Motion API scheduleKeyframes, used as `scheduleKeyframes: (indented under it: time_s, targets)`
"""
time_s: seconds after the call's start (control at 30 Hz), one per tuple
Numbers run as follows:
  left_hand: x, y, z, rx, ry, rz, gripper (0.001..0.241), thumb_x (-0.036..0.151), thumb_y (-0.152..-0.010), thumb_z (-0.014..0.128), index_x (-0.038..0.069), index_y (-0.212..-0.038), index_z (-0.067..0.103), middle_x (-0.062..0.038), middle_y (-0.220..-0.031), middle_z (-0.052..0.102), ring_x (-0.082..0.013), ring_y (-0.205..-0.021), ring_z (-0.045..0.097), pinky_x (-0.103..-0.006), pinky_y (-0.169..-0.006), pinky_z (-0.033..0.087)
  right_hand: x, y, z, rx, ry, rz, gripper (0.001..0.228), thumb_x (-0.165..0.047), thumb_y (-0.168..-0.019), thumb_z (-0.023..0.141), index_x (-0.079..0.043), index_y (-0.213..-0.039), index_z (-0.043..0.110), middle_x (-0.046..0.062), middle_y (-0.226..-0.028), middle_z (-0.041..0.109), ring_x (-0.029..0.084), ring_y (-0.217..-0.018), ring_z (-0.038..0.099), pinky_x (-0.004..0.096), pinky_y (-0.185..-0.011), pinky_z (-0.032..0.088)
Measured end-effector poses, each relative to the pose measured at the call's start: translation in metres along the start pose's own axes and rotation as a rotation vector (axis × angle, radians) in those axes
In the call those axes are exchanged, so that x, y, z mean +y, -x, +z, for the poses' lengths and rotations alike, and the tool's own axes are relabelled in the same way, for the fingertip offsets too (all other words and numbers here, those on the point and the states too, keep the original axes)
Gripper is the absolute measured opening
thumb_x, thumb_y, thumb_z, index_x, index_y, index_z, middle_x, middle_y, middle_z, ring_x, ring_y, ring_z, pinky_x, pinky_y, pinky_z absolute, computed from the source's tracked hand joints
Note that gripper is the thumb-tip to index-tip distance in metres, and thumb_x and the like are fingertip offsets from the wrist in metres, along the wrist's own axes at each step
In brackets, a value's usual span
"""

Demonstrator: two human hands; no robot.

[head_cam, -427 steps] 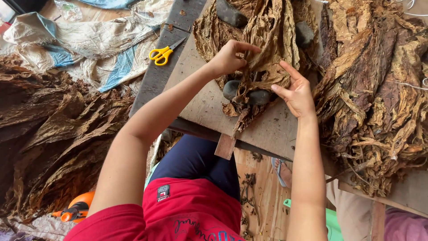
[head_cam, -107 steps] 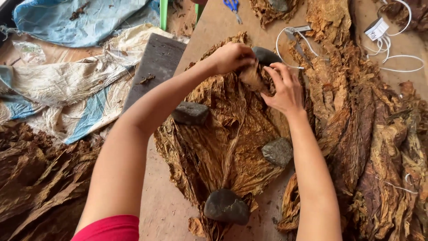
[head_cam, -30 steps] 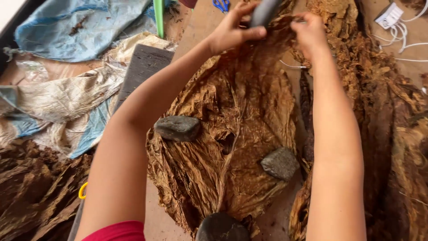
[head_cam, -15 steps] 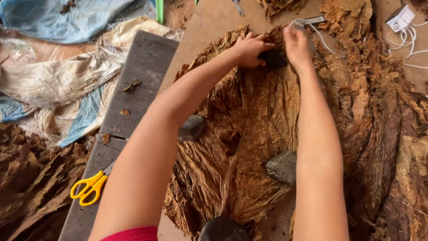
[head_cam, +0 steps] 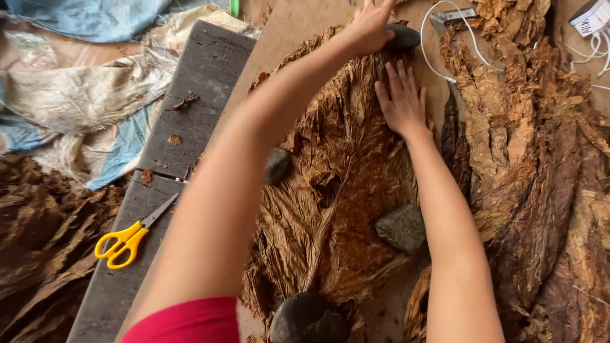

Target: Smoothing out large dried tobacco leaves on a wooden board and using stones as weights to keep them flat.

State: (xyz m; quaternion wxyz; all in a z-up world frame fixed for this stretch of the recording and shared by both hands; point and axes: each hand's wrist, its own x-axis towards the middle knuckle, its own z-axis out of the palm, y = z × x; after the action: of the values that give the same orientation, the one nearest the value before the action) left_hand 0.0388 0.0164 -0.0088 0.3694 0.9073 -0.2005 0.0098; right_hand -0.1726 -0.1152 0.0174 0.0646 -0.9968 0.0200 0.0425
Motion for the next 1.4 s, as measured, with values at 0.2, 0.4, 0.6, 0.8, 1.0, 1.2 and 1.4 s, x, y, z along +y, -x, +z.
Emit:
scheduleKeyframes:
  time_s: [0.2,0.4,0.6,0.8,1.0,1.2,1.4]
  targets:
    - [-0.072,0.106,-0.095,0.033,-0.159,0.103,0.020,0.012,-0.115,0.075,-0.001,-0.103,0.067,-0.020,-0.116,0.073,-0.0254,-0.086,0.071,-0.0312,-0.069,0.073,-0.006,0.003,-0.006,0.012,-0.029,-0.044,0.109,-0.091,-0.098,0.000,-0.031,-0.187,0.018,-0.001,-0.197,0.007,0.028,-0.180,0.000,0.076,-0.139,-0.002]
    - [-0.075,0.148,-0.126,-0.359,0.081,-0.145,0.042,0.040,-0.112,0.091,0.001,-0.103,0.077,-0.013,-0.088,0.080,-0.0120,-0.064,0.072,-0.0146,-0.058,0.066,-0.108,0.060,-0.026,0.558,-0.193,-0.261,0.033,0.000,-0.107,0.071,-0.002,-0.140,0.074,0.024,-0.167,0.052,0.042,-0.145,0.059,0.053,-0.120,0.059]
    - [-0.060,0.175,-0.132,-0.313,0.297,-0.107,0.015,0.013,-0.120,0.064,-0.001,-0.126,0.066,-0.014,-0.102,0.074,-0.0167,-0.075,0.071,-0.0186,-0.062,0.069,-0.244,0.181,0.004,0.048,-0.202,-0.772,0.071,-0.068,-0.104,0.073,-0.006,-0.138,0.072,0.018,-0.134,0.077,0.039,-0.126,0.071,0.057,-0.117,0.060]
    - [-0.091,0.238,-0.161,-0.230,0.411,0.441,0.041,0.013,-0.100,0.080,0.006,-0.139,0.069,-0.032,-0.145,0.074,-0.0596,-0.142,0.064,-0.0727,-0.122,0.050,-0.238,0.176,0.036,0.141,-0.073,-0.660,0.083,-0.061,-0.089,0.093,-0.009,-0.150,0.074,0.014,-0.140,0.063,0.044,-0.134,0.064,0.062,-0.108,0.060]
    - [-0.115,0.231,-0.176,-0.459,0.728,0.279,0.037,0.012,-0.098,0.086,0.017,-0.135,0.088,-0.008,-0.124,0.087,-0.0191,-0.107,0.079,-0.0378,-0.102,0.064,-0.217,0.175,-0.002,0.324,-0.341,-0.590,0.086,-0.064,-0.089,0.099,-0.026,-0.160,0.070,0.004,-0.145,0.054,0.029,-0.140,0.060,0.048,-0.117,0.056]
    - [-0.106,0.247,-0.222,-0.676,0.651,0.115,0.084,-0.001,-0.095,0.080,0.024,-0.173,0.060,-0.004,-0.124,0.088,-0.0092,-0.059,0.060,-0.0201,-0.045,0.044,-0.186,0.106,-0.010,0.356,-0.350,-0.269,0.080,-0.051,-0.099,0.095,0.004,-0.152,0.073,0.022,-0.126,0.063,0.031,-0.095,0.073,0.044,-0.085,0.070]
    - [-0.142,0.238,-0.190,-0.508,0.620,0.023,0.128,-0.021,-0.081,0.077,0.029,-0.186,0.023,-0.012,-0.184,0.052,-0.0156,-0.076,0.076,-0.0182,-0.051,0.062,-0.206,0.037,0.037,0.320,-0.266,-0.230,0.059,-0.041,-0.097,0.098,-0.005,-0.142,0.082,0.019,-0.122,0.061,0.036,-0.109,0.056,0.050,-0.093,0.054]
